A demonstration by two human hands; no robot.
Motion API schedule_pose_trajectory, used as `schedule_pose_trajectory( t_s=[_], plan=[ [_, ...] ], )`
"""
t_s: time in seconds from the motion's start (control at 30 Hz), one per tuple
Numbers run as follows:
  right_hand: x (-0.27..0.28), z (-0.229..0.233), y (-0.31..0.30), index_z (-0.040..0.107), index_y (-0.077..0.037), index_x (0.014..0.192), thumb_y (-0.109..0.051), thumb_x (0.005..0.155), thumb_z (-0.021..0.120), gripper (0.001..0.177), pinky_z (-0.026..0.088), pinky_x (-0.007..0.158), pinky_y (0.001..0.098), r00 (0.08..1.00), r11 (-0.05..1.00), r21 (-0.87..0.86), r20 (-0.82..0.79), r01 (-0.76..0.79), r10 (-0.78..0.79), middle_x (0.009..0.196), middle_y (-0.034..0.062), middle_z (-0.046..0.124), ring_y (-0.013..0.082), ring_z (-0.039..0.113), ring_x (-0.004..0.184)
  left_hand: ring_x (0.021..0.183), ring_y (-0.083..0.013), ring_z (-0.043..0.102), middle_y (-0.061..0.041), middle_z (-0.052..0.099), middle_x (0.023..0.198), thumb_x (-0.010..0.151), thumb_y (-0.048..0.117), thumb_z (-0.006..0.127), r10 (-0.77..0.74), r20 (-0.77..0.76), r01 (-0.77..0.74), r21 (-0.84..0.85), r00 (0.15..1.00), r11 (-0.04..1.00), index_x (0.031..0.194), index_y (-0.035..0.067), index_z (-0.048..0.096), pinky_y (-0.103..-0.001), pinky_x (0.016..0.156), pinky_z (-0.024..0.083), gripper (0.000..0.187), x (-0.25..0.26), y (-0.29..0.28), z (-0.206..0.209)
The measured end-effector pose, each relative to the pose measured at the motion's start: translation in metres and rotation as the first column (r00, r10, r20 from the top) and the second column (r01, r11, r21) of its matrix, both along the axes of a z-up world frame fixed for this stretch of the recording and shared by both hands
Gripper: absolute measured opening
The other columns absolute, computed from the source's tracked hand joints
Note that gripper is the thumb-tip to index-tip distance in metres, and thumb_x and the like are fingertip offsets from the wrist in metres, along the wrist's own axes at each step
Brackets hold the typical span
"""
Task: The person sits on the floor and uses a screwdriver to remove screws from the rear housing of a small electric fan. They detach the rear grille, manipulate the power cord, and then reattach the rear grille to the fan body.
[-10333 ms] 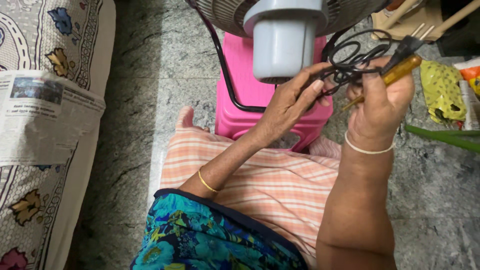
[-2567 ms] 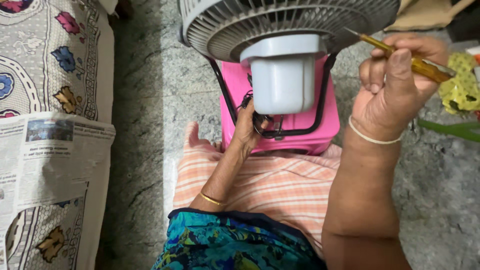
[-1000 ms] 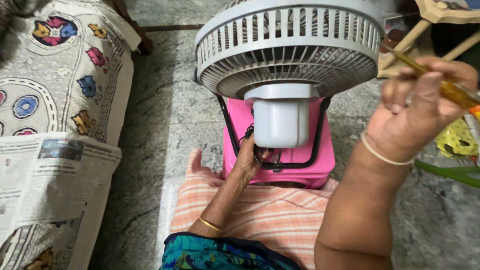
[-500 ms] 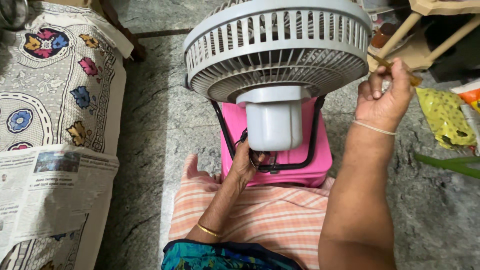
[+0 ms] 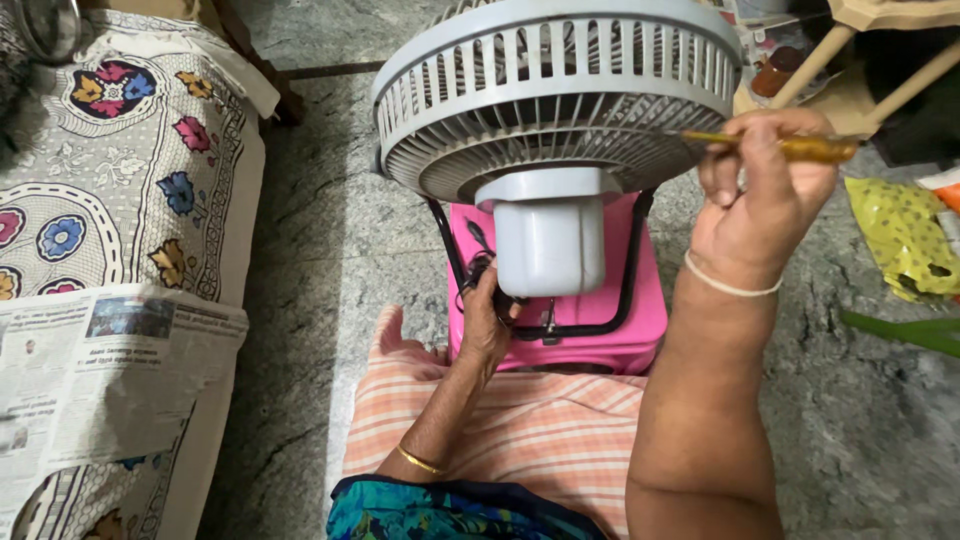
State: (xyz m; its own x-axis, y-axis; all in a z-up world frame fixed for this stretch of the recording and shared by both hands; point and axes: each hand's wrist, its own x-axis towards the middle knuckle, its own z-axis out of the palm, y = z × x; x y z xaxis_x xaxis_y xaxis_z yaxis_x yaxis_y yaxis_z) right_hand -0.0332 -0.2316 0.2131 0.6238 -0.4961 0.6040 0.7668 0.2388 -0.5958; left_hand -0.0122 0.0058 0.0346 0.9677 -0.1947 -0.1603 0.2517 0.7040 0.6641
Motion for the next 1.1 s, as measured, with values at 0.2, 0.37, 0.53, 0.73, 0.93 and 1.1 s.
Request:
schedule_pose_trajectory(
  t_s=[0.2,0.37,0.53,0.73,0.93,1.1],
  plan=[
    [-0.017,0.004,-0.042,0.057,-0.001,0.109,-0.006,0.111,0.075,0.019,0.033,0.047,0.0236,0.973,0.974,0.008,-0.058,0.226,-0.225,0.091,0.0124,0.061,0.0116,0.045,0.057,0.068,-0.0081,0.057,0.000,0.062,0.082,0.107,0.019,0.061,0.205,0.497,-0.352,0.223,0.843,0.909,0.108,0.008,0.058,-0.023,0.057,0.043,0.011,-0.023,0.026,0.065],
    [-0.046,0.016,-0.042,0.058,-0.001,0.105,-0.011,0.112,0.074,0.020,0.034,0.052,0.0213,0.980,0.978,-0.091,-0.052,0.188,-0.193,0.092,0.0132,0.064,0.0106,0.047,0.058,0.077,-0.0124,0.065,-0.004,0.067,0.092,0.101,0.009,0.066,0.073,0.805,-0.592,0.369,0.589,0.717,0.116,0.003,0.059,-0.029,0.069,0.054,0.018,-0.029,0.021,0.137],
    [-0.048,0.024,0.003,0.063,-0.004,0.102,-0.011,0.105,0.077,0.016,0.040,0.059,0.0226,0.998,0.954,-0.297,-0.037,0.031,-0.044,0.090,0.0101,0.067,0.0106,0.051,0.064,0.081,-0.0282,0.067,-0.015,0.065,0.097,0.094,0.006,0.075,-0.223,0.930,-0.789,0.366,0.292,0.493,0.110,0.002,0.061,-0.037,0.071,0.055,0.022,-0.020,-0.001,0.193],
    [-0.034,0.027,0.017,0.066,-0.005,0.100,-0.005,0.101,0.076,0.011,0.054,0.078,0.0277,0.859,0.560,-0.788,-0.081,0.255,-0.505,0.092,0.0046,0.069,0.0134,0.066,0.082,0.076,-0.0311,0.065,-0.015,0.062,0.089,0.089,0.007,0.079,-0.295,0.902,-0.765,0.426,0.315,0.483,0.107,0.001,0.064,-0.039,0.067,0.054,0.024,-0.029,-0.010,0.200],
    [-0.049,0.015,-0.030,0.061,-0.003,0.100,-0.005,0.114,0.068,0.015,0.043,0.067,0.0237,0.892,0.775,-0.511,-0.035,0.372,-0.451,0.090,0.0071,0.063,0.0136,0.055,0.073,0.089,-0.0321,0.071,-0.014,0.070,0.100,0.078,0.006,0.076,-0.589,0.796,-0.455,0.581,0.143,0.675,0.101,0.004,0.061,-0.040,0.075,0.058,0.028,-0.043,0.002,0.187],
    [-0.070,-0.007,-0.079,0.055,-0.003,0.094,-0.007,0.120,0.055,0.027,0.040,0.055,0.0213,0.863,0.799,-0.436,-0.094,0.413,-0.497,0.083,0.0069,0.057,0.0116,0.048,0.061,0.087,-0.0324,0.071,-0.013,0.070,0.094,0.083,0.017,0.074,-0.786,0.614,-0.140,0.786,0.063,0.602,0.100,0.006,0.063,-0.041,0.072,0.056,0.023,-0.086,0.000,0.147]
  ],
)
